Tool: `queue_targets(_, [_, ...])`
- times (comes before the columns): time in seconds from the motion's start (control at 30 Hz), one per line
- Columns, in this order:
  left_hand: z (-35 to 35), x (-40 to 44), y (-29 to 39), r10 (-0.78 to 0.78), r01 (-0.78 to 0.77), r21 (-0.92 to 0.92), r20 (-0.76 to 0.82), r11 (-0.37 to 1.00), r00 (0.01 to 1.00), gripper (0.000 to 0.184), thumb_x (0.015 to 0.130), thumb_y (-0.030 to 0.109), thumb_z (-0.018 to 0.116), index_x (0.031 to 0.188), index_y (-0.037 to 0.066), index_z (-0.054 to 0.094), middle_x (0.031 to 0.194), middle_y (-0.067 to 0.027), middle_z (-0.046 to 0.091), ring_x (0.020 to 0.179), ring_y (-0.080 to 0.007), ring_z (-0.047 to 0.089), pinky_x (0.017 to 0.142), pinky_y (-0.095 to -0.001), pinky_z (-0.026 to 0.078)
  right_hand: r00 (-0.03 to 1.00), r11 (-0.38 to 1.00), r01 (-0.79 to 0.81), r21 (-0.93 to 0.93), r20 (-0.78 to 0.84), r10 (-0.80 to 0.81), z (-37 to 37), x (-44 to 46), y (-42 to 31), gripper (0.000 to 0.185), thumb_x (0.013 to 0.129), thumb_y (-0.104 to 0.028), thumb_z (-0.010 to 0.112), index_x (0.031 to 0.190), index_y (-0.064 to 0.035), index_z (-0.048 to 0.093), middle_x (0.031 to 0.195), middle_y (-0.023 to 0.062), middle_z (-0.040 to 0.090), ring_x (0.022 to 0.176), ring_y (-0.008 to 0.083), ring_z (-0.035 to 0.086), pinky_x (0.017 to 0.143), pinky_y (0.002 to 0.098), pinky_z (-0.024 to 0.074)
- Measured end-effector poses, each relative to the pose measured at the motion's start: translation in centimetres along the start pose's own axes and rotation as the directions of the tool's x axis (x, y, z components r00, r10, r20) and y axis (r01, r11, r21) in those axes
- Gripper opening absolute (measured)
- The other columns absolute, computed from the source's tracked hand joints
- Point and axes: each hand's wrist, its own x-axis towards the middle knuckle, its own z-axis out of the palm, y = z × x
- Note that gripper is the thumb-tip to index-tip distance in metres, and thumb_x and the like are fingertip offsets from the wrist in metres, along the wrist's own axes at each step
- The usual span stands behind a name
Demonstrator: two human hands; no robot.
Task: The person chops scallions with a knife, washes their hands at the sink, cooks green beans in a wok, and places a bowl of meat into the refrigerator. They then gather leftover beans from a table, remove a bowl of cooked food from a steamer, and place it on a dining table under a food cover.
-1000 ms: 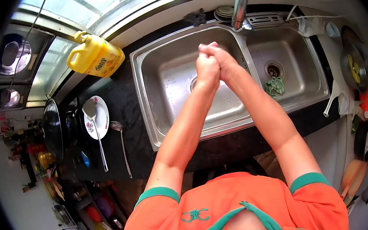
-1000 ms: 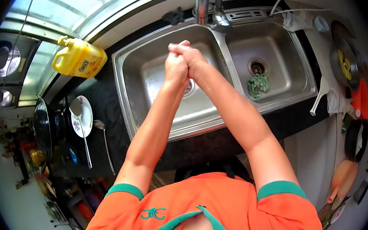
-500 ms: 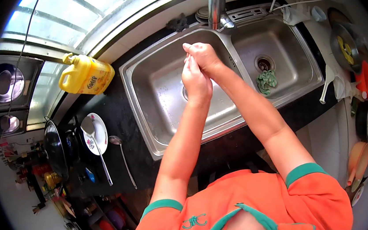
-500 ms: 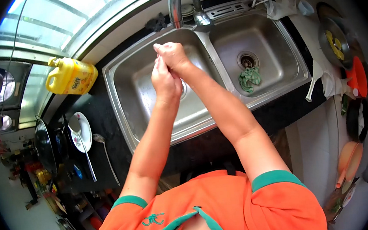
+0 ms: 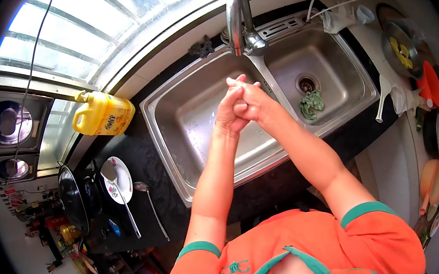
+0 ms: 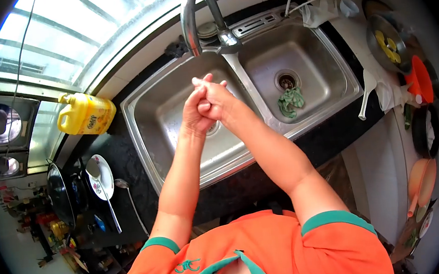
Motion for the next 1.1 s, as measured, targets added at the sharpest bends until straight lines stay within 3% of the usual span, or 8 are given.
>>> queue_targets(0.17, [0.3,0.1,2.3,-0.206,0.198,0.201,0.018,0.959,0.978,0.012,0.078,0.015,0.058,0.082,0.006,0.05,0.078,-0.0089,0.056,0.065,-0.0146,0.054,0.057,-0.0294,0.047,0.955,0.874,0.151,-0.463,-0.159,-0.249,0.4,-1.3,1.9,0.03,0.091,-0.028,0.04,0.067,-0.0119,0.046,0.051,-0.003,0.039,0.035,0.0086,0.037,0.026,0.0246,0.024])
queue_targets(0.3, [1.8,2.1,1.7,0.185,-0.088,0.36,-0.243,0.929,0.952,0.026,0.082,0.024,0.056,0.065,0.007,0.048,0.064,-0.0078,0.054,0.058,-0.0168,0.053,0.055,-0.0288,0.045,0.561,-0.015,0.35,-0.937,0.223,-0.798,-0.2,-0.7,3.0,0.033,0.086,-0.026,0.039,0.078,0.0018,0.055,0.074,0.0262,0.057,0.076,0.0435,0.054,0.069,0.0454,0.0427])
queue_targets(0.4, [2.1,2.7,2.6,0.225,-0.073,0.371,-0.386,0.926,0.895,0.031,0.084,0.027,0.053,0.061,0.008,0.045,0.061,-0.007,0.053,0.056,-0.0184,0.053,0.053,-0.0303,0.046,0.482,-0.174,0.451,-0.875,0.403,-0.778,0.6,-1.4,3.9,0.03,0.085,-0.024,0.04,0.087,0.0029,0.053,0.085,0.0274,0.056,0.082,0.0437,0.053,0.071,0.0466,0.0423])
queue_targets(0.47, [-0.7,5.1,2.6,0.394,-0.144,0.467,-0.497,0.872,0.773,0.029,0.086,0.028,0.05,0.07,0.004,0.054,0.07,-0.0083,0.058,0.061,-0.017,0.054,0.059,-0.0302,0.047,0.109,-0.529,0.355,-0.771,0.596,-0.795,-1.8,1.8,7.9,0.035,0.082,-0.024,0.043,0.098,0.0064,0.047,0.1,0.0279,0.052,0.082,0.0463,0.051,0.072,0.0463,0.0417])
queue_targets(0.57, [-2.1,5.0,0.7,0.516,-0.218,0.824,-0.101,0.522,0.851,0.028,0.086,0.024,0.048,0.096,0.001,0.06,0.089,-0.0066,0.06,0.081,-0.0152,0.053,0.073,-0.0274,0.042,0.462,0.065,0.618,-0.783,0.296,-0.836,-0.7,2.0,5.9,0.03,0.081,-0.024,0.05,0.086,0.0048,0.053,0.083,0.0179,0.059,0.079,0.0334,0.057,0.076,0.0416,0.0444])
queue_targets(0.7, [-1.5,3.7,-1.3,0.369,-0.158,0.69,-0.169,0.706,0.914,0.022,0.085,0.013,0.043,0.096,0.0,0.056,0.089,-0.0062,0.054,0.083,-0.0143,0.05,0.073,-0.0246,0.04,0.927,0.916,0.332,-0.227,0.258,-0.273,-3.5,-0.6,-0.4,0.028,0.079,-0.028,0.052,0.082,-0.0002,0.053,0.078,0.0126,0.057,0.071,0.0273,0.055,0.068,0.0376,0.0442])
queue_targets(0.8, [0.7,2.0,-2.8,0.456,-0.317,0.621,-0.074,0.717,0.887,0.017,0.085,0.006,0.043,0.096,-0.001,0.055,0.093,-0.0052,0.054,0.084,-0.0135,0.051,0.076,-0.0249,0.041,0.948,0.918,0.266,-0.294,-0.09,-0.304,-2.0,1.6,-0.9,0.019,0.078,-0.024,0.057,0.075,-0.0064,0.053,0.069,0.0058,0.056,0.064,0.0188,0.055,0.064,0.032,0.0463])
queue_targets(1.1, [1.9,0.1,-2.7,0.397,-0.327,-0.372,0.126,0.869,0.909,0.029,0.088,-0.002,0.039,0.116,0.001,0.045,0.117,-0.0076,0.049,0.112,-0.0165,0.046,0.099,-0.027,0.036,0.885,0.784,0.421,-0.456,0.395,-0.246,0.3,-1.0,-2.3,0.011,0.077,-0.008,0.058,0.072,-0.0007,0.051,0.062,0.01,0.054,0.058,0.0199,0.057,0.057,0.0309,0.049])
